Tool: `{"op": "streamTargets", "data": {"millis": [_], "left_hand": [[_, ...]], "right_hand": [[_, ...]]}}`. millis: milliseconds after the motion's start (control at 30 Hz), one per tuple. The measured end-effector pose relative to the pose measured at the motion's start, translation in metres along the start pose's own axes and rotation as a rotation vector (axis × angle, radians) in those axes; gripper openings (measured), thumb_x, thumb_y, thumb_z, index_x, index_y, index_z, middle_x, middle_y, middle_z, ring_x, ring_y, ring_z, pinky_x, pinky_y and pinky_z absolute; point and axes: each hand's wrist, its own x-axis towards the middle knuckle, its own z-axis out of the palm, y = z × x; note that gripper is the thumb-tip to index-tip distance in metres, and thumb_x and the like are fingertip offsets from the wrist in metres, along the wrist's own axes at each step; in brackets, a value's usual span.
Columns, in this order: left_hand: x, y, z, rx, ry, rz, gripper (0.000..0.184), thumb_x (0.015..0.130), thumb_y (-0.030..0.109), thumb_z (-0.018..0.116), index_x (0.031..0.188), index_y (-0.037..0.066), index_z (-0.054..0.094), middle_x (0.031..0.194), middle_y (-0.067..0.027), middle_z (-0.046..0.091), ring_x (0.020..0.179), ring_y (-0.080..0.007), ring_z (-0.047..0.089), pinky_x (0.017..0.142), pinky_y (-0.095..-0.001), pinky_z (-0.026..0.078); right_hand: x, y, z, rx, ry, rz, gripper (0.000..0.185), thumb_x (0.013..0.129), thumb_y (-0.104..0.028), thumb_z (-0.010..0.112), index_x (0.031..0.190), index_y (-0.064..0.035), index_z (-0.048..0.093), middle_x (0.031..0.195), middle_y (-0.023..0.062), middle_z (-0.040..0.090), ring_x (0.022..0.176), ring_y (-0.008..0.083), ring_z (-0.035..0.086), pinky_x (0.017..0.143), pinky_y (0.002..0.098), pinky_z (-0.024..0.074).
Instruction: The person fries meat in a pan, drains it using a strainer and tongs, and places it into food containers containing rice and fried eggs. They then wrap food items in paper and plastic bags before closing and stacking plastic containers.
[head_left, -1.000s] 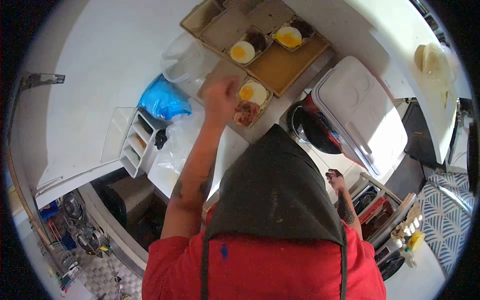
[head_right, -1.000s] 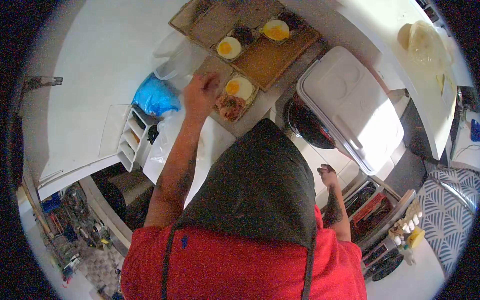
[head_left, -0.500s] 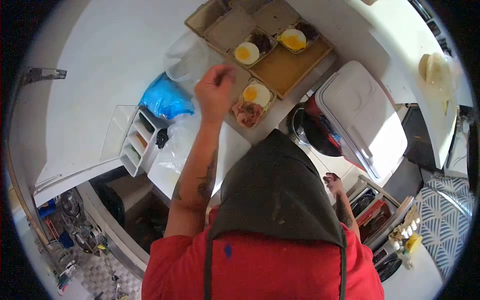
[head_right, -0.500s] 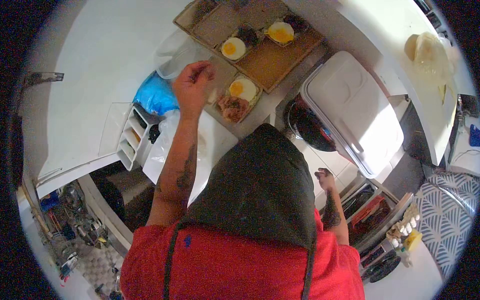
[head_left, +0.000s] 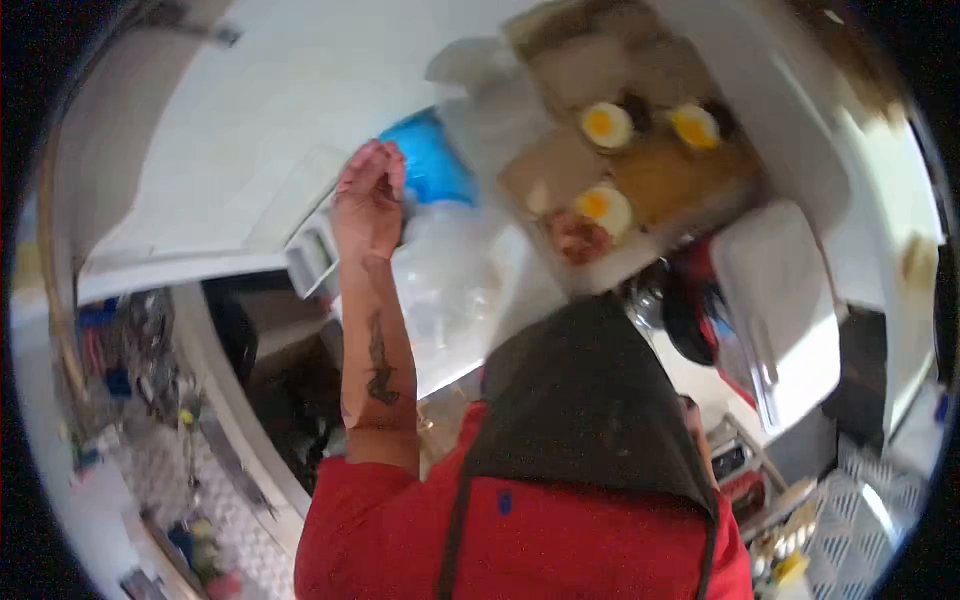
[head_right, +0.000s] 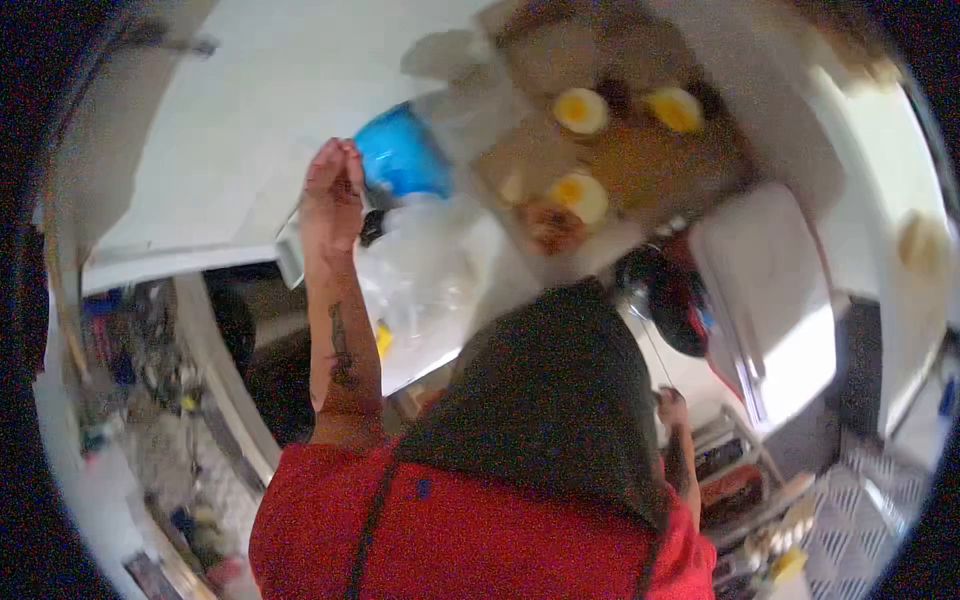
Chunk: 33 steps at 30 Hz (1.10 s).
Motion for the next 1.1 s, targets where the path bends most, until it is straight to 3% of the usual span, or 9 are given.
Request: {"op": "streamTargets", "data": {"millis": [233, 333, 367, 500, 633, 700, 767, 900, 1100], "left_hand": [[-0.01, 0.125, -0.122, 1.02, 0.653, 0.746, 0.013, 0.095, 0.008, 0.061, 0.101, -0.004, 0.064, 0.095, -0.011, 0.069, 0.084, -0.0157, 0.066, 0.076, -0.0306, 0.057], [0.014, 0.086, -0.259, 2.206, 0.479, 0.362, 0.022, 0.093, 0.011, 0.051, 0.104, 0.004, 0.068, 0.094, -0.0204, 0.07, 0.085, -0.033, 0.069, 0.079, -0.0394, 0.054], [0.005, 0.075, -0.283, 2.162, 0.208, 0.188, 0.024, 0.093, 0.018, 0.053, 0.104, 0.004, 0.068, 0.096, -0.0241, 0.068, 0.088, -0.0394, 0.066, 0.079, -0.0431, 0.053], [0.002, 0.062, -0.259, 1.667, 0.609, 0.619, 0.016, 0.088, 0.018, 0.061, 0.096, 0.006, 0.069, 0.081, -0.0198, 0.067, 0.074, -0.0342, 0.067, 0.071, -0.042, 0.054], [0.011, 0.071, -0.281, 2.009, 0.502, 0.088, 0.03, 0.086, 0.017, 0.068, 0.115, 0.013, 0.063, 0.105, -0.019, 0.064, 0.088, -0.0329, 0.066, 0.08, -0.0394, 0.054], [0.011, 0.062, -0.294, 2.255, 0.373, 0.155, 0.057, 0.084, 0.015, 0.069, 0.138, 0.015, 0.049, 0.134, -0.0243, 0.051, 0.109, -0.0391, 0.062, 0.092, -0.0389, 0.052], [0.019, 0.074, -0.278, 2.112, 0.274, 0.331, 0.077, 0.084, 0.013, 0.07, 0.15, 0.015, 0.031, 0.151, -0.027, 0.027, 0.123, -0.0426, 0.052, 0.099, -0.039, 0.048], [0.04, 0.081, -0.169, 1.598, 0.094, 0.195, 0.037, 0.088, 0.009, 0.063, 0.125, 0.007, 0.061, 0.115, -0.0189, 0.066, 0.081, -0.0267, 0.07, 0.075, -0.0331, 0.053], [0.038, -0.058, -0.04, 1.356, -0.804, 0.192, 0.049, 0.089, 0.007, 0.059, 0.138, 0.009, 0.053, 0.141, -0.0199, 0.05, 0.125, -0.0233, 0.052, 0.102, -0.0325, 0.042]], "right_hand": [[0.047, -0.007, -0.021, 0.621, -0.083, 0.232, 0.02, 0.088, -0.014, 0.058, 0.102, -0.001, 0.065, 0.086, 0.0076, 0.064, 0.063, 0.0141, 0.055, 0.054, 0.0255, 0.0441], [0.098, 0.047, -0.027, 0.603, -0.16, 0.1, 0.025, 0.082, -0.017, 0.063, 0.101, -0.0018, 0.066, 0.088, 0.0059, 0.065, 0.065, 0.0129, 0.056, 0.052, 0.0253, 0.0413], [0.104, 0.057, -0.036, 0.476, -0.158, -0.035, 0.03, 0.083, -0.025, 0.065, 0.102, -0.0021, 0.067, 0.089, 0.0052, 0.066, 0.072, 0.0141, 0.057, 0.059, 0.0249, 0.0427], [0.09, -0.037, -0.038, 0.119, -0.012, -0.259, 0.024, 0.086, -0.016, 0.061, 0.106, -0.0036, 0.067, 0.093, 0.0088, 0.068, 0.083, 0.0172, 0.063, 0.073, 0.0293, 0.0486], [0.087, -0.092, -0.036, -0.701, 0.051, -0.824, 0.017, 0.088, -0.007, 0.059, 0.101, -0.0052, 0.069, 0.092, 0.0104, 0.07, 0.089, 0.0196, 0.067, 0.084, 0.0328, 0.0533], [0.1, -0.079, -0.011, 0.456, -0.193, -0.374, 0.022, 0.093, -0.02, 0.06, 0.106, -0.0029, 0.062, 0.097, 0.01, 0.071, 0.084, 0.0233, 0.067, 0.073, 0.0402, 0.0525], [0.085, -0.133, -0.011, 0.039, -0.036, -0.352, 0.018, 0.089, -0.019, 0.064, 0.098, -0.0043, 0.067, 0.09, 0.0087, 0.071, 0.084, 0.0204, 0.067, 0.073, 0.0346, 0.0524], [0.052, -0.239, -0.005, -0.182, 0.013, -0.104, 0.037, 0.094, -0.038, 0.057, 0.099, -0.0023, 0.065, 0.085, 0.015, 0.07, 0.081, 0.0298, 0.067, 0.075, 0.0407, 0.0519], [0.104, -0.274, 0.028, 0.038, 0.237, -0.498, 0.036, 0.096, -0.034, 0.059, 0.109, -0.0013, 0.065, 0.1, 0.0157, 0.07, 0.09, 0.0259, 0.067, 0.08, 0.0397, 0.052]]}}
